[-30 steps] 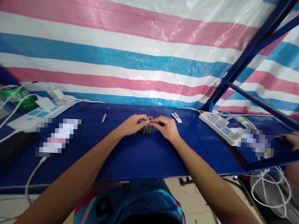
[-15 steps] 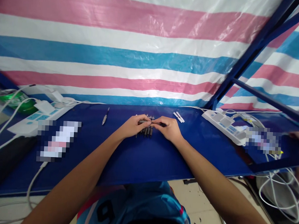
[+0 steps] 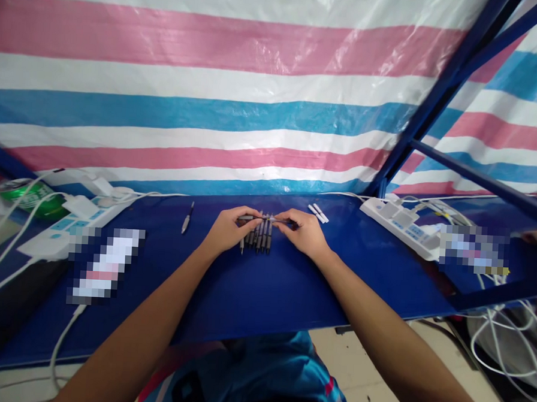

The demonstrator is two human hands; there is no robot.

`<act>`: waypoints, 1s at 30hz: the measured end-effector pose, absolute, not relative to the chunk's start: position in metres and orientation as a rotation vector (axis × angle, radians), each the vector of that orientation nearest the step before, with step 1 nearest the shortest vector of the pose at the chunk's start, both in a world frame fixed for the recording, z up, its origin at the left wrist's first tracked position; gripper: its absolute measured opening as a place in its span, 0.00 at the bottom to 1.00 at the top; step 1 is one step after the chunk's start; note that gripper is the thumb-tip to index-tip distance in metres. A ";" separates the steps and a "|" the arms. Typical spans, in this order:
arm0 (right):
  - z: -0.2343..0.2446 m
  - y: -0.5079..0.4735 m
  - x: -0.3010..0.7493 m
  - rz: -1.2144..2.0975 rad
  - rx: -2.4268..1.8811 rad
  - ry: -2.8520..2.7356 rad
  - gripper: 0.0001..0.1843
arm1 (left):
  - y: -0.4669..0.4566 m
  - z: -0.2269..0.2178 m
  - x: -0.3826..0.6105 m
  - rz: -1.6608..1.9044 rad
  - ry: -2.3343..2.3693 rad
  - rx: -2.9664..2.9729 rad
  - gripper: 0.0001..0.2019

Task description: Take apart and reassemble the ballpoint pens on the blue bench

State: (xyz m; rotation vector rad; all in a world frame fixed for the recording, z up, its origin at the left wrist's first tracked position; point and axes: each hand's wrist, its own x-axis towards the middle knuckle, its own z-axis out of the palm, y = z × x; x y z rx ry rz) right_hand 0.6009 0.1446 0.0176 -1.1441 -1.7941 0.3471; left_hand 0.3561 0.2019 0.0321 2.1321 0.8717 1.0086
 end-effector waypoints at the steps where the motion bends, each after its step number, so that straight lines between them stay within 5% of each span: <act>1: 0.018 0.144 0.602 0.340 -1.153 -1.789 0.09 | 0.203 0.032 0.355 1.021 0.887 2.160 0.11; 15: 0.017 0.142 0.598 0.326 -1.126 -1.787 0.10 | 0.201 0.032 0.356 1.068 0.892 2.219 0.10; 21: 0.017 0.140 0.595 0.380 -1.092 -1.761 0.22 | 0.196 0.033 0.358 1.042 0.787 2.281 0.10; 30: 0.016 0.141 0.590 0.400 -1.092 -1.786 0.23 | 0.192 0.031 0.362 1.015 0.662 2.146 0.23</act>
